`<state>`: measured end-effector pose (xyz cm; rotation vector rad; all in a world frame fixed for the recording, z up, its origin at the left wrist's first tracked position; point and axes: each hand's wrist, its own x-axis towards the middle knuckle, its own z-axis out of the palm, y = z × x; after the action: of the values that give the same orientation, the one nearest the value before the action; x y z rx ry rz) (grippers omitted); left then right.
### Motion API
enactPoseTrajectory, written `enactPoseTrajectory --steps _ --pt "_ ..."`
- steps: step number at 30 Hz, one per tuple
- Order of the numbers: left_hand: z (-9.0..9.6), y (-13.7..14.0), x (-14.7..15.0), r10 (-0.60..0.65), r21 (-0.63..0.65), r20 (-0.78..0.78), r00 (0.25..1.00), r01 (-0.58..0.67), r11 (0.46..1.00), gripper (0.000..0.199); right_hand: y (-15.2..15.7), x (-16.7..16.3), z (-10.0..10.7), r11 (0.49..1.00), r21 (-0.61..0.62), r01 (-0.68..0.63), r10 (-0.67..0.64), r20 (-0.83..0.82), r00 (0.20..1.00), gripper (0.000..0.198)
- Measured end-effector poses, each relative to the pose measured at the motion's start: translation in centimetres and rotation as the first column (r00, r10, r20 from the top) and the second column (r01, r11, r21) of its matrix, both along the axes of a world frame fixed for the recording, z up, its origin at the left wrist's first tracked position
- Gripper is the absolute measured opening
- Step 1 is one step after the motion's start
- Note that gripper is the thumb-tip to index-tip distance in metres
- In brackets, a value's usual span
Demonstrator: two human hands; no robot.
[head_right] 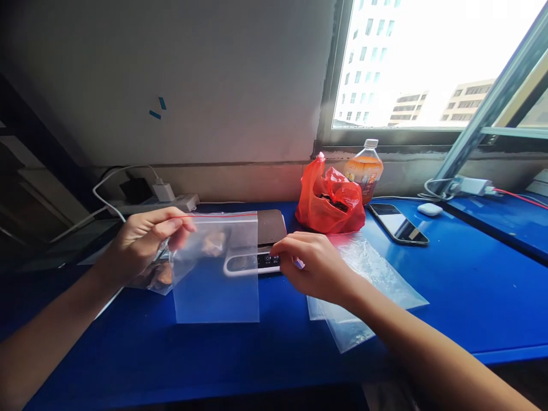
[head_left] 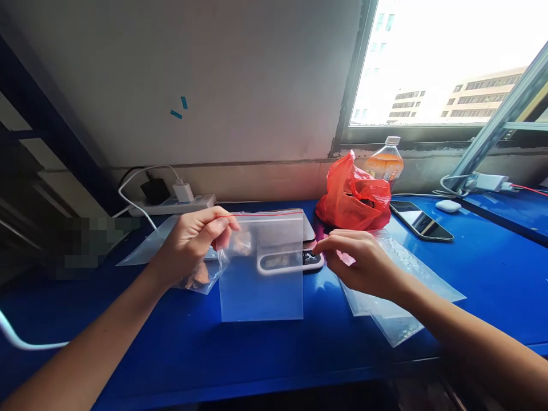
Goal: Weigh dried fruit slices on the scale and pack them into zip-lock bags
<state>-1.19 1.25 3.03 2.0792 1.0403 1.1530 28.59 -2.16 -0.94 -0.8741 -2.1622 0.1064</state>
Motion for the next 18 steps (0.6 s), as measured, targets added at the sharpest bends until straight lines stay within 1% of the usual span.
enactPoseTrajectory --steps 2,3,5,7,9,11,13,14,15,16,17,18 --pt "-0.2 -0.1 0.3 0.031 0.021 -0.043 0.999 -0.030 0.999 0.024 0.2 0.0 -0.1 0.999 -0.029 0.036 -0.037 -0.034 0.999 0.008" --pt "-0.3 -0.2 0.5 0.044 0.034 -0.073 0.996 -0.042 0.999 0.025 0.2 -0.1 0.0 0.997 -0.055 0.058 -0.062 -0.073 0.995 0.007" --pt "-0.8 -0.3 1.1 0.055 0.097 -0.149 0.987 -0.041 0.994 0.025 0.3 -0.2 0.2 0.990 -0.123 0.075 -0.094 -0.160 0.983 0.018" --pt "-1.3 -0.7 1.8 0.051 0.173 -0.226 0.973 -0.012 0.985 0.023 0.3 -0.5 0.2 0.982 -0.187 0.033 -0.074 -0.213 0.974 0.019" --pt "-1.6 -1.0 2.4 0.041 0.212 -0.277 0.960 0.020 0.977 0.022 0.4 -0.8 0.0 0.971 -0.237 -0.015 -0.037 -0.214 0.976 0.017" --pt "-1.7 -1.2 2.6 0.020 0.192 -0.303 0.953 0.040 0.981 0.024 0.4 -1.0 -0.2 0.960 -0.275 -0.047 -0.008 -0.197 0.980 0.016" --pt "-1.5 -1.0 2.5 0.012 0.133 -0.318 0.948 0.032 0.991 0.025 0.5 -0.7 0.0 0.957 -0.286 -0.043 -0.020 -0.215 0.976 0.014" --pt "-1.3 -0.7 2.3 0.035 0.102 -0.323 0.946 -0.002 0.995 0.028 0.5 -0.2 0.4 0.959 -0.280 -0.032 -0.040 -0.246 0.968 0.013" --pt "-1.0 -0.4 1.9 0.087 0.088 -0.324 0.942 -0.061 0.994 0.032 0.6 0.5 0.9 0.964 -0.267 -0.019 -0.064 -0.298 0.952 0.013" --pt "-0.8 0.0 1.5 0.166 0.088 -0.330 0.929 -0.144 0.986 0.034 0.8 1.5 1.5 0.968 -0.250 -0.002 -0.094 -0.369 0.925 0.012" --pt "-0.6 0.6 1.1 0.262 0.107 -0.345 0.901 -0.239 0.965 0.033 0.9 2.6 2.3 0.971 -0.236 0.026 -0.131 -0.442 0.887 0.012" --pt "-0.4 1.1 0.5 0.365 0.146 -0.378 0.851 -0.334 0.931 0.030 1.2 4.0 3.1 0.972 -0.223 0.072 -0.176 -0.491 0.853 0.016"
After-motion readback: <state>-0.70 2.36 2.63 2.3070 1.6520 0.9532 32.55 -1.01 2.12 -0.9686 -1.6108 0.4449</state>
